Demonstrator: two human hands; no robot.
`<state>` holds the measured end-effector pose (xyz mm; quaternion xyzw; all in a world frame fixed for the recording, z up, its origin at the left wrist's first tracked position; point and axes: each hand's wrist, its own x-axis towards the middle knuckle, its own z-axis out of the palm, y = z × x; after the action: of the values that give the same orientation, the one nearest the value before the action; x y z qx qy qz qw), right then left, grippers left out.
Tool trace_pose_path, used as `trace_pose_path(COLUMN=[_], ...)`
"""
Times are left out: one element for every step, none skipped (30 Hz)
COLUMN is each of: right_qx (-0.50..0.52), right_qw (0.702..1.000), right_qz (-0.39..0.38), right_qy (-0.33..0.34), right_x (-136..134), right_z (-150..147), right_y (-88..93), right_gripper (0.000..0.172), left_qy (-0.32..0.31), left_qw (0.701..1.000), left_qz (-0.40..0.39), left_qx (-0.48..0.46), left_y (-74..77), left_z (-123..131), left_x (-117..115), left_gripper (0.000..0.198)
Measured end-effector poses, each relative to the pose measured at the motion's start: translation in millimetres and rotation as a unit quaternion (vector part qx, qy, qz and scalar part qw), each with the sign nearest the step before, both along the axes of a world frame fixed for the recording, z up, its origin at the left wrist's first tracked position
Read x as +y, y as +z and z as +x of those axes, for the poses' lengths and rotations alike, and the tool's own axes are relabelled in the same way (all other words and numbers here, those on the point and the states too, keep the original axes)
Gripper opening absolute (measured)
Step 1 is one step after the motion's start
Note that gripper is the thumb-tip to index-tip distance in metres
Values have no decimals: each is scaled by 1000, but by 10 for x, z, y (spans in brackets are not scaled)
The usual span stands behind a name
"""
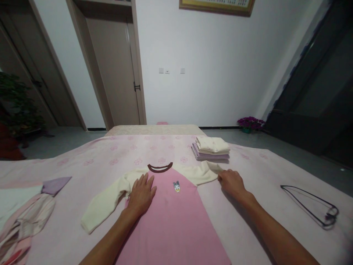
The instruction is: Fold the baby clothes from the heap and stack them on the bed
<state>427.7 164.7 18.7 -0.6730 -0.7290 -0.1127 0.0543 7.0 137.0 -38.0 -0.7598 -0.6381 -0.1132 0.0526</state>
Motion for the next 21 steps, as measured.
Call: trace_pose_path(right_qx=[40, 80, 115, 140, 154, 163, 170, 177, 184, 191, 196, 199, 201, 204, 208, 212, 216, 220, 222, 223, 223], right_qw=[998, 994, 989, 984, 981, 979, 979, 979, 980, 980, 980, 980, 979, 979, 978, 977, 975, 974, 972, 970, 969], right_qz=[-19, -24, -15, 1, 19, 30, 33, 27, 16, 3, -8, -15, -18, -17, -15, -12, -9, -7, -6, -5, -6], right_qy=[-33, -64, -90, -109, -120, -120, -111, -93, -70, -47, -27, -16, -11, -11, -16, -27, -40, -57, -75, -93, -111], right_x=[19, 52, 100, 161, 232, 309, 386, 459, 524, 579, 621, 652, 672, 684, 692, 697, 701, 707, 713, 718, 722], right_z=[85, 158, 218, 260, 285, 292, 285, 266, 238, 206, 173, 144, 122, 111, 113, 129, 160, 205, 262, 327, 395], right_y=[-76, -134, -174, -200, -216, -226, -235, -246, -260, -277, -295, -312, -327, -338, -345, -346, -344, -339, -333, -327, -322], right_gripper=[26, 28, 30, 33, 37, 42, 49, 56, 61, 62, 57, 48, 37, 28, 25, 26, 29, 32, 34, 35, 36], left_qy=[0, 0, 0, -1, -2, -2, -1, -1, 0, 0, 0, 0, -1, -1, -1, -1, -1, -1, -2, -2, -2], left_qw=[1000, 1000, 1000, 1000, 1000, 1000, 1000, 1000, 1000, 1000, 1000, 1000, 1000, 1000, 1000, 1000, 1000, 1000, 1000, 1000, 1000], left_qz=[2, 4, 6, 8, 10, 11, 13, 14, 15, 16, 17, 18, 18, 18, 19, 19, 19, 19, 19, 20, 20], left_qx=[1, 2, 3, 2, 2, 0, -1, -2, -4, -4, -5, -6, -7, -8, -9, -10, -10, -9, -7, -6, -4], left_y=[-5, -10, -15, -20, -27, -34, -43, -51, -60, -68, -74, -79, -82, -82, -80, -77, -71, -65, -59, -52, -46], left_z=[-1, -3, -4, -5, -6, -8, -9, -11, -13, -16, -19, -22, -25, -27, -29, -29, -29, -28, -27, -25, -24], left_x=[1, 3, 4, 6, 9, 12, 16, 20, 24, 28, 32, 34, 35, 35, 33, 31, 27, 24, 20, 17, 14], left_gripper=[52, 52, 52, 51, 51, 51, 51, 51, 51, 51, 51, 51, 51, 51, 50, 50, 50, 50, 50, 50, 50])
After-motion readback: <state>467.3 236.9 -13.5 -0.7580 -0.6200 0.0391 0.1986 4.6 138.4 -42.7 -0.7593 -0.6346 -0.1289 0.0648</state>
